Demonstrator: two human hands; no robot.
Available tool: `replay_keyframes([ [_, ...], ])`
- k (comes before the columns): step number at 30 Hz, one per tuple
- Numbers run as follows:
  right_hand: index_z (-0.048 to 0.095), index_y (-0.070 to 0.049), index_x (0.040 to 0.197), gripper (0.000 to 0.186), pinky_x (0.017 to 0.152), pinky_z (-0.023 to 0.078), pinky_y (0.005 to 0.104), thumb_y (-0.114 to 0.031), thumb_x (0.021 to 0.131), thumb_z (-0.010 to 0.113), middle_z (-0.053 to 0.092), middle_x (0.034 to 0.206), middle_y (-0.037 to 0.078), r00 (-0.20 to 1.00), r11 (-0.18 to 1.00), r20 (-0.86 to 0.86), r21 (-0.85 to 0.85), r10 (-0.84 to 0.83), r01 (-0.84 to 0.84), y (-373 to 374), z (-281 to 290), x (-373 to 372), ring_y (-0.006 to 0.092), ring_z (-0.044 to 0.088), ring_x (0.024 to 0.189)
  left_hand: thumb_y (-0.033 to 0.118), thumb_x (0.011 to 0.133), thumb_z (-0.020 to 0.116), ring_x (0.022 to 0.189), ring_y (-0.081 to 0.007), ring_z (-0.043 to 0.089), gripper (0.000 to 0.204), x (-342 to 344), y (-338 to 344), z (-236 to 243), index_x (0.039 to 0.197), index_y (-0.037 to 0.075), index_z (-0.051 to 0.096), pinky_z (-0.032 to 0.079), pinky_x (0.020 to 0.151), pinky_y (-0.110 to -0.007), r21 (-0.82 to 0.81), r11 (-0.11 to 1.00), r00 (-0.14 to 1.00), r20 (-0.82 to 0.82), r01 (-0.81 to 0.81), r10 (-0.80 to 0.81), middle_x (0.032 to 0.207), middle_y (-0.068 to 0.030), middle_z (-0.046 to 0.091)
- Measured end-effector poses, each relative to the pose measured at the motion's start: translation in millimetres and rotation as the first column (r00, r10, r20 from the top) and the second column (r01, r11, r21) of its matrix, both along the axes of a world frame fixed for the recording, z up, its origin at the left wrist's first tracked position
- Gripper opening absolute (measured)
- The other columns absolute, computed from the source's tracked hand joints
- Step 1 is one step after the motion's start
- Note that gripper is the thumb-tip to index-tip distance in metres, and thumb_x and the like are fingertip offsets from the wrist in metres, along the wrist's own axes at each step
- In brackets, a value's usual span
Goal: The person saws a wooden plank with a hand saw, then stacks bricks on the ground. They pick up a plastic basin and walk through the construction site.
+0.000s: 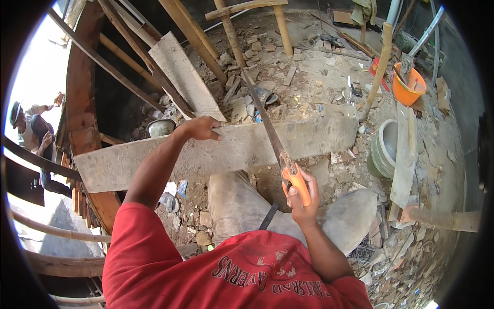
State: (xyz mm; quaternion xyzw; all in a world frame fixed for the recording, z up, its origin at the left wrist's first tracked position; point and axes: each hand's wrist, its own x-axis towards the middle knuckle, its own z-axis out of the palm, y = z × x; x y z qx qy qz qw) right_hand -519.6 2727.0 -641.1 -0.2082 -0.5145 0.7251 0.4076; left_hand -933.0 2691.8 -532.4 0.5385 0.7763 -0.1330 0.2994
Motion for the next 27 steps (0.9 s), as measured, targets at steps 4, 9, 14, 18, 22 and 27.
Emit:
replay_keyframes([
  [4, 0.050, 0.003, 0.139, 0.042, 0.083, 0.055, 0.0272, -0.010, 0.100, 0.062, 0.066, 0.121, 0.014, 0.997, 0.994, 0.017, -0.074, 0.076, -0.074, -6, 1, -24, 0.0130, 0.065, 0.096, 0.050, 0.088, 0.071, 0.113, -0.0391, 0.067, 0.059, -24, -24, -55, 0.122, 0.002, 0.072, 0.049, 0.101, -0.044, -0.103, 0.986, 0.975, 0.162, -0.134, 0.149, 0.117, -0.0239, 0.073],
  [9, 0.050, 0.002, 0.138, 0.040, 0.060, 0.048, 0.0232, -0.010, 0.102, 0.060, 0.068, 0.109, 0.010, 0.990, 0.989, 0.092, -0.111, 0.110, -0.100, -24, -14, -38, 0.0063, 0.057, 0.070, 0.063, 0.091, 0.061, 0.118, -0.0417, 0.066, 0.065, -15, -72, -148, 0.120, 0.006, 0.074, 0.050, 0.103, -0.051, 0.161, 0.955, 0.960, -0.092, -0.249, 0.265, 0.119, -0.0244, 0.072],
  [14, 0.045, 0.001, 0.142, 0.041, 0.053, 0.043, 0.0217, -0.010, 0.104, 0.057, 0.065, 0.101, 0.009, 0.993, 0.943, 0.023, -0.314, 0.118, -0.105, -26, 0, -7, 0.0051, 0.052, 0.064, 0.068, 0.083, 0.071, 0.093, -0.0361, 0.074, 0.067, 105, -28, -62, 0.103, 0.005, 0.074, 0.057, 0.079, -0.049, 0.325, 0.909, 0.879, -0.311, -0.260, 0.362, 0.095, -0.0192, 0.075],
  [18, 0.044, 0.001, 0.142, 0.042, 0.052, 0.041, 0.0203, -0.012, 0.105, 0.056, 0.064, 0.100, 0.009, 0.971, 0.950, 0.124, -0.263, 0.205, -0.167, -5, 38, 19, 0.0044, 0.050, 0.062, 0.055, 0.083, 0.077, 0.089, -0.0324, 0.073, 0.054, 144, -39, -54, 0.103, 0.005, 0.070, 0.053, 0.077, -0.046, 0.492, 0.860, 0.889, -0.323, -0.135, 0.324, 0.092, -0.0139, 0.073],
  [22, 0.045, 0.002, 0.142, 0.041, 0.052, 0.041, 0.0203, -0.013, 0.105, 0.056, 0.067, 0.102, 0.009, 0.971, 0.973, 0.183, -0.200, 0.154, -0.117, -5, 49, 36, 0.0033, 0.049, 0.062, 0.053, 0.081, 0.078, 0.089, -0.0290, 0.071, 0.050, 163, -55, -65, 0.100, 0.007, 0.069, 0.049, 0.079, -0.041, 0.643, 0.766, 0.881, -0.370, 0.014, 0.294, 0.091, -0.0087, 0.072],
  [27, 0.048, 0.002, 0.141, 0.041, 0.054, 0.043, 0.0199, -0.013, 0.104, 0.058, 0.068, 0.101, 0.009, 0.959, 0.959, 0.207, -0.245, 0.193, -0.140, -8, 51, 45, 0.0032, 0.050, 0.063, 0.050, 0.083, 0.077, 0.086, -0.0253, 0.068, 0.043, 175, -57, -61, 0.094, 0.010, 0.066, 0.047, 0.076, -0.041, 0.650, 0.758, 0.872, -0.395, 0.042, 0.290, 0.088, -0.0054, 0.069],
])
